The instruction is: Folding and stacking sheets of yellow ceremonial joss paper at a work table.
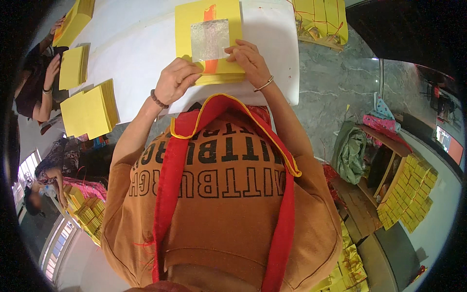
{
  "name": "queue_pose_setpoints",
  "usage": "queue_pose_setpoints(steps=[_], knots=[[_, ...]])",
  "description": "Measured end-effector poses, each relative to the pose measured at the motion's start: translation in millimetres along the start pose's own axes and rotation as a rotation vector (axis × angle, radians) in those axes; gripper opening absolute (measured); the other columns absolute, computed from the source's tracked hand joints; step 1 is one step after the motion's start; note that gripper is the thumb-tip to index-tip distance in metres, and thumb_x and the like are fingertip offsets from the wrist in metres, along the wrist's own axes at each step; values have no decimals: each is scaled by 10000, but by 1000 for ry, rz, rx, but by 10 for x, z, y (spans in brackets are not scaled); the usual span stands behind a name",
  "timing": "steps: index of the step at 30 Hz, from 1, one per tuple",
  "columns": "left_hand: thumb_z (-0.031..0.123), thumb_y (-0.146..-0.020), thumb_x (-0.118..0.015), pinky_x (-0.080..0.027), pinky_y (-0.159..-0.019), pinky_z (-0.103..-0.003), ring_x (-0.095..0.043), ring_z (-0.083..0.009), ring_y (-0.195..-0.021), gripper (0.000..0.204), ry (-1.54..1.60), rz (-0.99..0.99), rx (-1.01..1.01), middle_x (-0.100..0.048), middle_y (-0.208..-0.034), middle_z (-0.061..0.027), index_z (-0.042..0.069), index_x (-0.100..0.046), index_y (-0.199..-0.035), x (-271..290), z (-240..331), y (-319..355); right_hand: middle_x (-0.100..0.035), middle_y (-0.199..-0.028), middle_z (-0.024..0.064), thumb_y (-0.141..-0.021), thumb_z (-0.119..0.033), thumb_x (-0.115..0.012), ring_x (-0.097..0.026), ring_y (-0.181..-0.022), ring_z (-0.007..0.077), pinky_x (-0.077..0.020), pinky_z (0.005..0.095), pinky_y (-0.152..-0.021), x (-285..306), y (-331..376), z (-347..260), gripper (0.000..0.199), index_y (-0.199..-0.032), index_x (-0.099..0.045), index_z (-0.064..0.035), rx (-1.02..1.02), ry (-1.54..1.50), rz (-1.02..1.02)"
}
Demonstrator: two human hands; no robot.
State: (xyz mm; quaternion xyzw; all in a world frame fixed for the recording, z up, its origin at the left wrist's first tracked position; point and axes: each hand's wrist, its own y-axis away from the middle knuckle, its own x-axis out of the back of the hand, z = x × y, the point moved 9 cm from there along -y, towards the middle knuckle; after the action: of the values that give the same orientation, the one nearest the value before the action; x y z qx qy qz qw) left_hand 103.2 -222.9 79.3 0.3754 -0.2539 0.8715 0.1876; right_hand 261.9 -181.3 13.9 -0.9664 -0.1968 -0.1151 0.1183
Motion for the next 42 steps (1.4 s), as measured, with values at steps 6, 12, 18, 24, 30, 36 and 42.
queue_pose_setpoints(steps=[6, 12, 18, 24, 30, 36, 42], knots=[[120, -823, -572, -441, -602, -339, -538, -260, -674, 115, 9, 4, 50, -554, -699, -105, 11, -587, -788, -10, -86, -27, -610, -1072, 66, -944, -254, -337, -361, -1189, 247, -242, 355, -1020, 6, -11, 17, 377, -858, -640, -47, 27, -9, 26], [105, -829, -557, -439, -599, -340, -537, -264, -675, 112, 67, 31, 41, -548, -704, -116, 5, -582, -787, -5, -129, -43, -619, -1050, 57, -946, -250, -329, -372, -1167, 245, -252, 350, -1012, 17, -19, 24, 385, -866, -645, -45, 42, -29, 49], [108, -823, -561, -436, -602, -316, -540, -242, -672, 115, 168, -36, 192, -557, -724, -111, -4, -580, -805, -39, -268, -41, -620, -1047, 65, -955, -290, -282, -364, -1171, 240, -233, 348, -1020, 25, -20, 22, 444, -890, -646, -43, 18, -67, 57], [118, -820, -543, -441, -582, -321, -552, -238, -635, 142, 194, -15, 218, -570, -702, -116, -10, -589, -779, -41, -323, -46, -609, -1070, 98, -962, -369, -171, -346, -1203, 250, -201, 367, -1040, 0, -34, 52, 581, -891, -638, -31, 1, -19, 32], [149, -825, -554, -433, -562, -312, -552, -198, -614, 172, 365, -19, 449, -576, -698, -98, -14, -585, -781, -75, -525, 9, -604, -1076, 51, -900, -255, -442, -351, -1199, 241, -245, 365, -1022, 0, 5, 28, 278, -988, -616, -56, 8, -34, 60], [224, -778, -643, -438, -809, -338, -535, -240, -966, 322, 309, -168, 195, -595, -1000, -101, 67, -584, -1054, 111, -255, -62, -606, -1062, 14, -752, -70, -649, -357, -1197, 226, -285, 354, -1006, -11, -7, 151, 284, -1032, -605, -85, -26, 14, 30], [180, -716, -650, -375, -939, -372, -429, -299, -1152, 478, -211, -88, 62, -505, -1222, -120, 132, -545, -1180, 112, -420, 19, -604, -1061, 27, -732, -99, -666, -427, -1145, 244, -324, 351, -970, 57, -43, 76, 271, -996, -610, -97, 43, -18, 40]])
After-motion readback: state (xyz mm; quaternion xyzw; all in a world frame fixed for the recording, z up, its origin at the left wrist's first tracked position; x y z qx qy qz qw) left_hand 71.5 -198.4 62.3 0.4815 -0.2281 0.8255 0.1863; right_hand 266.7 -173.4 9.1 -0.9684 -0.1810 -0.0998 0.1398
